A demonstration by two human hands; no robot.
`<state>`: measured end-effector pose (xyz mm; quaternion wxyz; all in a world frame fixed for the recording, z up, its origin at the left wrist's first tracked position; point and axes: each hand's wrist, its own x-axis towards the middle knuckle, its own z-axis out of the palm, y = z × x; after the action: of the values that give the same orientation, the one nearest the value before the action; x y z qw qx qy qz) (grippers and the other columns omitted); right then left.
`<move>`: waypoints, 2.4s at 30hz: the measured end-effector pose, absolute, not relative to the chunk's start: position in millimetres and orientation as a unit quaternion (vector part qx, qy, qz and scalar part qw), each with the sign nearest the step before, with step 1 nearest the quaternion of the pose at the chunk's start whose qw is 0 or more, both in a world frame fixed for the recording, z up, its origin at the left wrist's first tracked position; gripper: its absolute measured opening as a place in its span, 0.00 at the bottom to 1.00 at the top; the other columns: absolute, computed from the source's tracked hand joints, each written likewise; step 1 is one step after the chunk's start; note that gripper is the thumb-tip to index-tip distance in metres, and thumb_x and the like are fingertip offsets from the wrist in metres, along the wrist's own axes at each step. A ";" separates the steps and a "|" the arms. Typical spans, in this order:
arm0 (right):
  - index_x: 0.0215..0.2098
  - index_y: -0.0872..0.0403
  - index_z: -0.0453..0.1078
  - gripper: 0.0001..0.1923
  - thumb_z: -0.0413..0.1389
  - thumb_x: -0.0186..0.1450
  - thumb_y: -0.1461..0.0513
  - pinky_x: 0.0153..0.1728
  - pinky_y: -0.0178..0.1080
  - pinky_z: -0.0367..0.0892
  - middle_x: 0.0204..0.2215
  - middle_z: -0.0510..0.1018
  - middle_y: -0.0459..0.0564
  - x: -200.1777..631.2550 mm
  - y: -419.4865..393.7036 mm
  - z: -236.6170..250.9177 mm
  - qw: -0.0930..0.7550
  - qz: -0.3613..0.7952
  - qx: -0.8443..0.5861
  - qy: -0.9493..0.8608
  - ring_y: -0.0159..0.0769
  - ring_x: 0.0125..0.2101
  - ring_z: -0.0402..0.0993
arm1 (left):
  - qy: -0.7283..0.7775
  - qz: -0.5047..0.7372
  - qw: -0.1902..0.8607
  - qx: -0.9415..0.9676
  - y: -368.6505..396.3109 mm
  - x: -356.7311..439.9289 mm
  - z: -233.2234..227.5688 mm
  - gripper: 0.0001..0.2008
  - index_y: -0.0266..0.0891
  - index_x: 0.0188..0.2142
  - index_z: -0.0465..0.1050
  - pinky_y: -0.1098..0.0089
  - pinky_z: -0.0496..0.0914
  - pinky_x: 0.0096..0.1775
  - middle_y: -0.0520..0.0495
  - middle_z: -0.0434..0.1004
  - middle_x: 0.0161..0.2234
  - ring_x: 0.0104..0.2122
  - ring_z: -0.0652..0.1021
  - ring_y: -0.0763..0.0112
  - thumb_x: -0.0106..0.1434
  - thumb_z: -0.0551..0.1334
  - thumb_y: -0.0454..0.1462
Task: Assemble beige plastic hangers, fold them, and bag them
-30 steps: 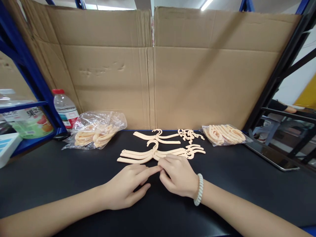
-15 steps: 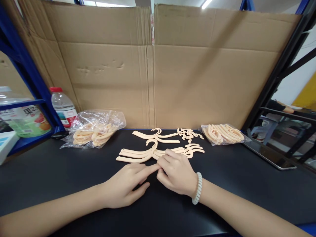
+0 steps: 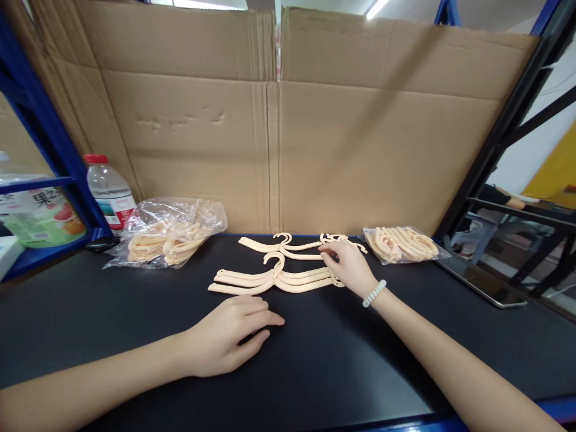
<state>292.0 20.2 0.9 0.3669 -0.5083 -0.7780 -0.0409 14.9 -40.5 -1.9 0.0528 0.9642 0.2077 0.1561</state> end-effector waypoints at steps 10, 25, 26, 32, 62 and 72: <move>0.40 0.56 0.77 0.10 0.57 0.61 0.66 0.44 0.45 0.68 0.37 0.81 0.55 292.8 54.2 -16.2 0.272 -0.035 -0.513 -0.814 0.44 0.40 0.75 | 0.214 0.151 0.064 0.963 -39.1 17.4 -2.9 0.13 0.39 0.46 0.69 0.66 0.68 0.39 0.47 0.76 0.37 0.36 0.76 0.65 0.66 0.51 0.33; 0.28 0.54 0.71 0.04 0.56 0.60 0.66 0.28 0.35 0.63 0.21 0.76 0.44 288.1 46.8 -10.8 0.315 -0.007 -0.525 -0.791 0.34 0.23 0.71 | 0.176 0.200 0.036 0.963 -40.6 16.7 -1.0 0.11 0.38 0.43 0.70 0.69 0.66 0.34 0.47 0.75 0.32 0.30 0.73 0.68 0.65 0.51 0.31; 0.28 0.53 0.71 0.03 0.56 0.60 0.66 0.28 0.35 0.64 0.21 0.76 0.44 287.9 45.8 -10.6 0.323 -0.004 -0.525 -0.788 0.33 0.23 0.71 | 0.170 0.210 0.030 0.962 -40.6 16.4 -1.1 0.11 0.38 0.43 0.70 0.69 0.66 0.33 0.48 0.75 0.32 0.30 0.73 0.68 0.65 0.51 0.31; 0.25 0.53 0.69 0.05 0.57 0.57 0.67 0.27 0.34 0.65 0.21 0.76 0.44 286.0 35.5 -3.9 0.366 0.009 -0.525 -0.768 0.32 0.23 0.72 | 0.154 0.262 0.010 0.953 -41.4 15.7 -3.2 0.12 0.37 0.45 0.68 0.69 0.65 0.31 0.48 0.74 0.30 0.28 0.72 0.68 0.65 0.52 0.30; 0.26 0.55 0.70 0.14 0.59 0.57 0.52 0.30 0.38 0.69 0.26 0.76 0.49 295.9 12.2 15.8 0.400 0.269 -0.416 -0.771 0.35 0.27 0.72 | 0.370 0.300 -0.191 0.858 1.6 -12.9 -7.2 0.17 0.40 0.57 0.60 0.71 0.71 0.34 0.46 0.78 0.40 0.35 0.80 0.67 0.70 0.49 0.36; 0.37 0.53 0.74 0.11 0.49 0.65 0.64 0.41 0.40 0.66 0.33 0.79 0.52 375.8 47.3 9.9 0.260 -0.139 -0.605 -0.740 0.41 0.37 0.72 | 0.399 0.300 -0.123 0.858 -0.4 -8.9 -7.8 0.16 0.41 0.54 0.63 0.69 0.74 0.39 0.45 0.77 0.48 0.42 0.80 0.65 0.70 0.47 0.39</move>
<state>375.8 47.3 9.9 0.2595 -0.6046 -0.7402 -0.1387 -8.9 -0.4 -7.8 -0.1232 0.8576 0.3993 0.2999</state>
